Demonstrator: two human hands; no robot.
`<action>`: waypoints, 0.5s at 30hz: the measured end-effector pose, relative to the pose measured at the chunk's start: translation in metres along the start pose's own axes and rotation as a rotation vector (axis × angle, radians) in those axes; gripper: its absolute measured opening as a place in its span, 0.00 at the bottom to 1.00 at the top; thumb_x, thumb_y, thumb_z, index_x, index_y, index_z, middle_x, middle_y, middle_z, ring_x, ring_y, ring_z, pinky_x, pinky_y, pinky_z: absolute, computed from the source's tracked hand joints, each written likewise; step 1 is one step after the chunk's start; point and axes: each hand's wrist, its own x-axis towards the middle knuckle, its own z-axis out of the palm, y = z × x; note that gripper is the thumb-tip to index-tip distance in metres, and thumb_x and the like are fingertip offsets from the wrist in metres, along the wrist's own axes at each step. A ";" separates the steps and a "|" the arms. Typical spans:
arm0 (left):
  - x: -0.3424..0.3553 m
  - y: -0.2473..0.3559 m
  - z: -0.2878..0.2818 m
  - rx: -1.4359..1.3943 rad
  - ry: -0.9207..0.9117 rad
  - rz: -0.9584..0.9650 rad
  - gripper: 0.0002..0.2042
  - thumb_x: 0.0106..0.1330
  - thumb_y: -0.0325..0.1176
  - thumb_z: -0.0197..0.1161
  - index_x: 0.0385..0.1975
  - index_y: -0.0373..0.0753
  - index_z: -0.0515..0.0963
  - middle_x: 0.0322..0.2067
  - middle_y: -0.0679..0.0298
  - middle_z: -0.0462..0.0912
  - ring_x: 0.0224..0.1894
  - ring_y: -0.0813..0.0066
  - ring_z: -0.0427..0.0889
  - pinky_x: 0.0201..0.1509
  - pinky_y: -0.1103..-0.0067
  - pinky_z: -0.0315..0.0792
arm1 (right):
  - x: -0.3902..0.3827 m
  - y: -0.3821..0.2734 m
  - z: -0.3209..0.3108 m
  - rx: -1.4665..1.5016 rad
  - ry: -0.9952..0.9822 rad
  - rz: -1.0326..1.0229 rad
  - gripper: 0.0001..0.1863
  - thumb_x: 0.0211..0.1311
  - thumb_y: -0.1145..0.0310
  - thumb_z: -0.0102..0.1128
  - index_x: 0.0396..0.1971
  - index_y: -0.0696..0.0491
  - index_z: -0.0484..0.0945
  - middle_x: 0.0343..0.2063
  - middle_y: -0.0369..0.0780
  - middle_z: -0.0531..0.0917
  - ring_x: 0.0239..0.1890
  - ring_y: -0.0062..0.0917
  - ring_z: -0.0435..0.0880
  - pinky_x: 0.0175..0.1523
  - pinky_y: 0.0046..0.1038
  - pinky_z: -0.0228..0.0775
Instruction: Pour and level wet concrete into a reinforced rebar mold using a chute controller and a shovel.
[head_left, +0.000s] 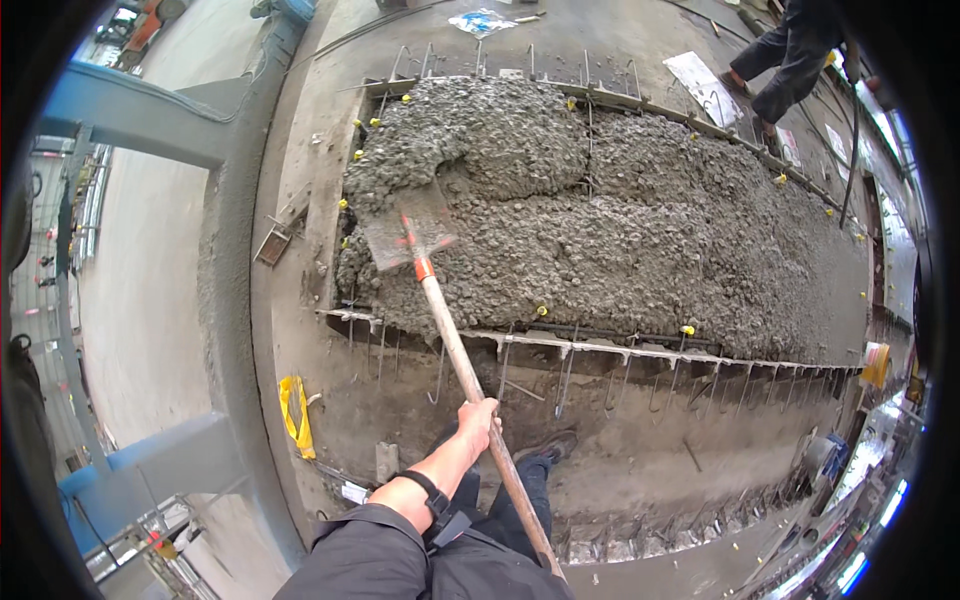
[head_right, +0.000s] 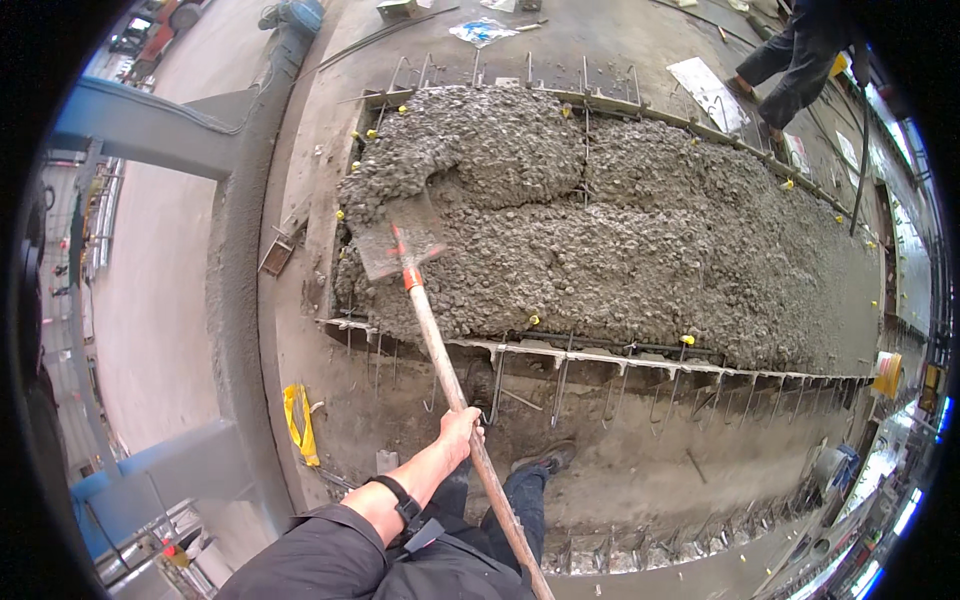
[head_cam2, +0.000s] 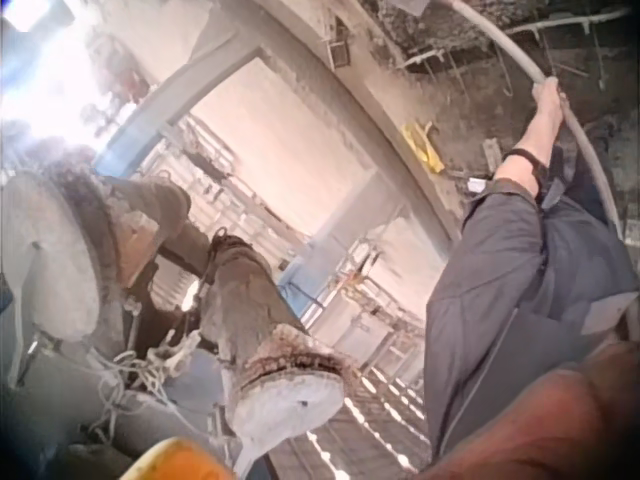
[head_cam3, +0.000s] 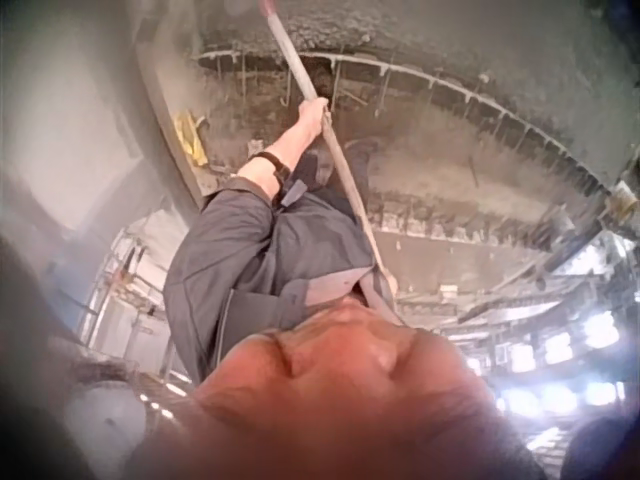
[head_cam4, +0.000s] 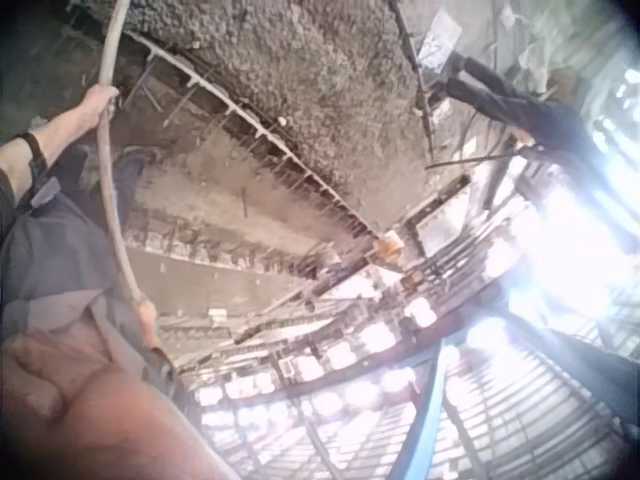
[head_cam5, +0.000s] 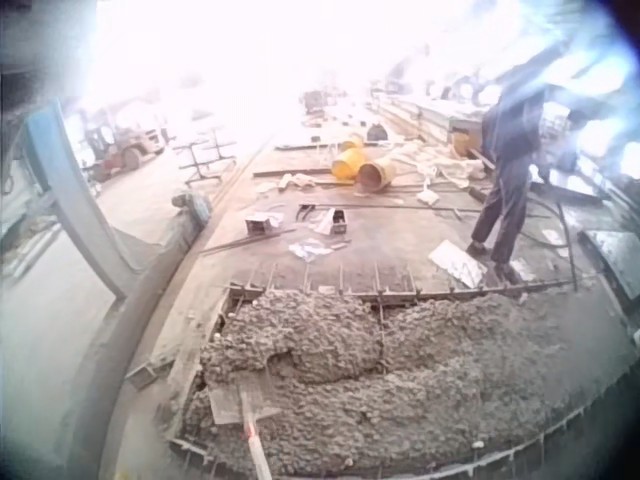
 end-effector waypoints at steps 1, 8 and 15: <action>-0.011 -0.002 -0.006 -0.040 0.016 0.006 0.08 0.52 0.28 0.58 0.24 0.39 0.65 0.15 0.64 0.68 0.11 0.73 0.68 0.12 0.74 0.66 | 0.001 0.019 0.003 -0.104 -0.079 -0.022 0.17 0.52 0.52 0.54 0.36 0.48 0.78 0.26 0.46 0.81 0.30 0.43 0.79 0.33 0.41 0.71; -0.076 -0.026 -0.067 0.083 0.361 0.194 0.15 0.52 0.27 0.61 0.33 0.36 0.61 0.17 0.62 0.68 0.11 0.72 0.69 0.12 0.76 0.67 | 0.023 0.024 -0.125 -0.081 0.122 0.011 0.19 0.49 0.52 0.58 0.34 0.52 0.76 0.24 0.48 0.79 0.30 0.45 0.78 0.33 0.41 0.70; -0.027 -0.015 -0.085 -0.326 0.151 0.156 0.13 0.54 0.28 0.62 0.30 0.39 0.61 0.17 0.63 0.68 0.11 0.72 0.69 0.11 0.76 0.65 | 0.011 -0.059 -0.221 -0.115 0.087 -0.068 0.21 0.47 0.54 0.60 0.37 0.52 0.74 0.26 0.50 0.79 0.33 0.47 0.78 0.37 0.43 0.70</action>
